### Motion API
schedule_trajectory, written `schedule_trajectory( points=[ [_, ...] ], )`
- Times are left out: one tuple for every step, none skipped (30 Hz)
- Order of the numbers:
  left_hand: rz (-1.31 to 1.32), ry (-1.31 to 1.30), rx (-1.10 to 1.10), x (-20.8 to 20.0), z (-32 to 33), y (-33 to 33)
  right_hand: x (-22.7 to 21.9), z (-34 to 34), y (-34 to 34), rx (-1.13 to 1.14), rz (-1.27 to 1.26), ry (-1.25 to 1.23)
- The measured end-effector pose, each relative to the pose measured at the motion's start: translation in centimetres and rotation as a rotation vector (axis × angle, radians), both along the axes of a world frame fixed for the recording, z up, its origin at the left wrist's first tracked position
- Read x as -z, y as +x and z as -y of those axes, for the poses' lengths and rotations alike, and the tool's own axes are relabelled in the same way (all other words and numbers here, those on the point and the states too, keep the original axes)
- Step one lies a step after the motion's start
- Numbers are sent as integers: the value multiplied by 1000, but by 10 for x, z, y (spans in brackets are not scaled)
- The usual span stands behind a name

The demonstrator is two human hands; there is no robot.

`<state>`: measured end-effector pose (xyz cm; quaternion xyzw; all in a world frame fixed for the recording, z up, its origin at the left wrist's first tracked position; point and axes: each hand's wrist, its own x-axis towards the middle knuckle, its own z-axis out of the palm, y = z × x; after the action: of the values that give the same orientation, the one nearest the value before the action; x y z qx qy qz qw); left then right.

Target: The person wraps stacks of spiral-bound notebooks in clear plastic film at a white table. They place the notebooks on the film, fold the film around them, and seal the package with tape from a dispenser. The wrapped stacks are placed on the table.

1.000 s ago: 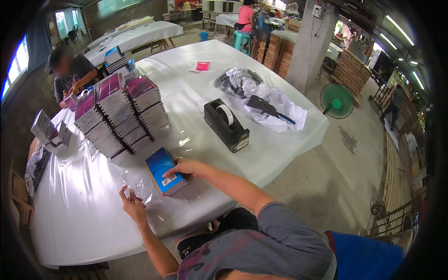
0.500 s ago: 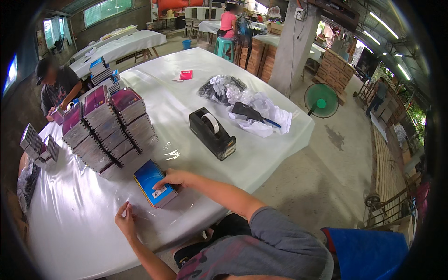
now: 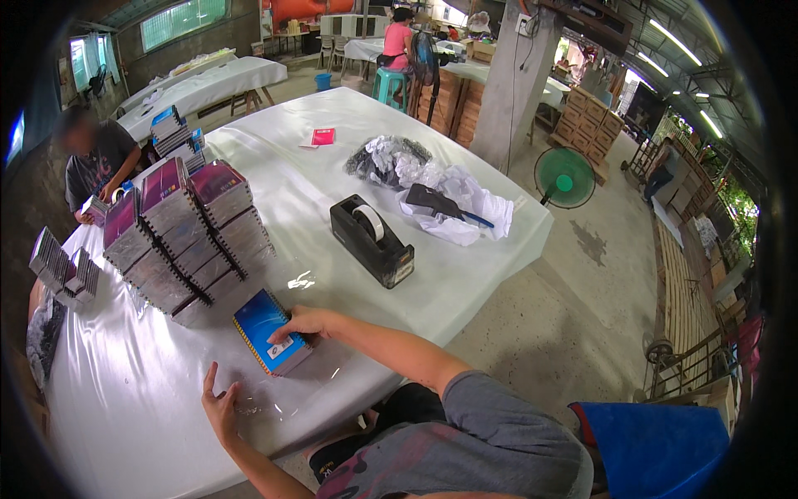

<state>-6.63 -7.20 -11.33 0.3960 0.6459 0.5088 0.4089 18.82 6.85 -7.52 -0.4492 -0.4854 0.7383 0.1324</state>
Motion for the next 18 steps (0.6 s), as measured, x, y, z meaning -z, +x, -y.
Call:
schedule_trajectory(
  points=[
    [3, 20, 3, -2, 1, 0, -2, 1, 0, 3, -34, 0],
    [19, 29, 5, -4, 2, 1, -4, 3, 0, 5, -68, 0],
    [34, 37, 7, -7, 4, 2, -5, 5, 0, 7, -102, -1],
    [36, 38, 24, -10, 4, 3, -1, 4, 0, 9, -104, -5],
    [38, 39, 41, -13, 5, 3, 6, 1, -1, 11, -107, -9],
    [27, 31, 69, -14, 5, 3, 11, -2, -1, 13, -109, -13],
    [13, 20, 89, -16, 6, 2, 13, -3, -1, 11, -110, -11],
    [9, 52, 74, -18, 7, 4, 15, -3, -2, 10, -111, -8],
    [5, 84, 59, -19, 7, 8, 17, -4, -2, 10, -111, -6],
    [3, 115, 41, -20, 8, 10, 12, -2, -2, -8, -102, -4],
    [13, 82, 53, -18, 9, 8, 5, 2, -1, -26, -93, -3],
    [23, 50, 64, -16, 10, 3, 1, 4, -1, -44, -83, -2],
    [33, 21, 84, -14, 9, 0, 3, 3, 0, -36, -88, 7],
    [40, 21, 94, -12, 8, -1, 7, 2, 0, -28, -93, 16],
    [46, 22, 104, -10, 7, -2, 9, 2, 1, -21, -98, 25],
    [40, 31, 100, -8, 8, -3, 9, 1, 0, -25, -79, 19],
    [35, 41, 96, -5, 8, -4, 8, 1, -1, -30, -59, 13],
    [20, 62, 84, -2, 7, -5, 8, 1, -2, -34, -39, 7]
  ],
)
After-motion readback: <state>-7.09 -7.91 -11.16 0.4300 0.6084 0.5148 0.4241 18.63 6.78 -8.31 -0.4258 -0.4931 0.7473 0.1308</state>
